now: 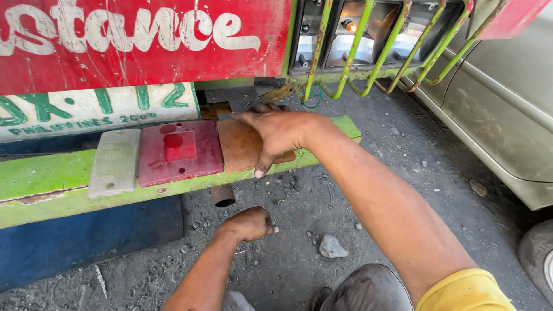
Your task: The person works at the rear of a truck, removing an orange lens cover from a tail light housing and setting it on the bumper bar. They use a screwdriver to unscrew fasteners from the housing, then fit a red lens cover into the housing and drive screws with the screwdriver to secure it.
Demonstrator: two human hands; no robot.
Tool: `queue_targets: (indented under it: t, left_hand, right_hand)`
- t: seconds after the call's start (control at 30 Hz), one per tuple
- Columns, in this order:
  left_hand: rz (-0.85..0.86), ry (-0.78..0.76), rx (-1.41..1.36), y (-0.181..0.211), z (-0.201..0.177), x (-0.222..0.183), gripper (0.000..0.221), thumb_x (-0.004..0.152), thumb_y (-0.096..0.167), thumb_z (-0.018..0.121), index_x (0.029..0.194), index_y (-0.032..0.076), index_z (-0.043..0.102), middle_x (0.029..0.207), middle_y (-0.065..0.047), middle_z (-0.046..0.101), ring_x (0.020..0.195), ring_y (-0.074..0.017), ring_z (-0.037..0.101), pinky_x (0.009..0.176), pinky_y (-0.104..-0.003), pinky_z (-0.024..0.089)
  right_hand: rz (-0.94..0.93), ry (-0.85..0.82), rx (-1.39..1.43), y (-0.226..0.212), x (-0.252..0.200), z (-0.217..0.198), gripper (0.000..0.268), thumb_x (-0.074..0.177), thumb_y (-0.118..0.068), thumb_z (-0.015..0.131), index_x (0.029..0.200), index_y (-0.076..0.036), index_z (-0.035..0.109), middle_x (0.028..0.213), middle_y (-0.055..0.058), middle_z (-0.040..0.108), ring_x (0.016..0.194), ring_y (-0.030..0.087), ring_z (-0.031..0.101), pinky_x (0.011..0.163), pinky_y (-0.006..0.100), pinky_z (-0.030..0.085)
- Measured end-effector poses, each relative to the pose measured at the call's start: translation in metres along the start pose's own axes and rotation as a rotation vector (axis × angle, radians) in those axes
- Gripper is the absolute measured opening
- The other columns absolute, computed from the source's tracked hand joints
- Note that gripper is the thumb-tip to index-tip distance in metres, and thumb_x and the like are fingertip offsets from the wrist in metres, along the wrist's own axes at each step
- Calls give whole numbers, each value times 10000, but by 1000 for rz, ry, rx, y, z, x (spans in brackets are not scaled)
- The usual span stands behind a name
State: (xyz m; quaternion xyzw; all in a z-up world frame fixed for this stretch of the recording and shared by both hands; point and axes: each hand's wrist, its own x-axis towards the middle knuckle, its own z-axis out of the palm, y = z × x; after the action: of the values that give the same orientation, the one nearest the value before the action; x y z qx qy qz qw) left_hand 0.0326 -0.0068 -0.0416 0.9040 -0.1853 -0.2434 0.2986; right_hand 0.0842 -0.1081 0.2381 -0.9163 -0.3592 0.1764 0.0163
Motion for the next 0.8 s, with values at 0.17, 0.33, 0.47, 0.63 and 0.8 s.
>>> queue_targets:
  t: [0.17, 0.33, 0.47, 0.63, 0.8]
  left_hand:
    - [23, -10, -24, 5, -5, -8, 445, 886, 412, 676, 991, -13, 757, 1004, -281, 741, 1053, -455, 705, 847, -532, 565]
    - [15, -18, -17, 6, 2, -2, 479, 879, 439, 687, 1072, 6, 758, 1056, -256, 750, 1101, -428, 704, 893, -504, 571]
    - [-1, -20, 0, 19, 0, -8, 503, 886, 440, 689, 1156, 19, 739, 1127, -234, 741, 1167, -418, 674, 959, -509, 553]
    - [1, -175, -33, 71, -16, -52, 554, 916, 487, 686, 1297, 88, 633, 1302, -88, 711, 1128, -212, 719, 972, -380, 577]
    - [737, 89, -940, 126, -55, -124, 525, 911, 383, 692, 1102, -106, 720, 1111, -241, 710, 849, -292, 751, 764, -389, 606]
  right_hand:
    - [3, 139, -113, -1, -8, 7, 1340, 516, -537, 985, 1612, -164, 310, 1555, 223, 387, 1444, 457, 371, 1183, 668, 271]
    - [13, 281, -160, -2, -24, 10, 1341, 549, -572, 956, 1619, -139, 274, 1573, 231, 314, 1456, 460, 321, 1179, 673, 263]
    - [-85, 381, -41, -9, -59, 15, 1344, 595, -461, 987, 1635, -98, 218, 1573, 289, 270, 1444, 552, 281, 1163, 732, 221]
    - [-346, 843, -235, -8, -129, 52, 1419, 528, -469, 1013, 1620, -79, 195, 1560, 262, 351, 1453, 511, 389, 1221, 701, 354]
    - [-146, 995, 39, 23, -200, 98, 1317, 483, -302, 1036, 1570, -81, 326, 1608, 240, 246, 1543, 530, 228, 1269, 675, 284]
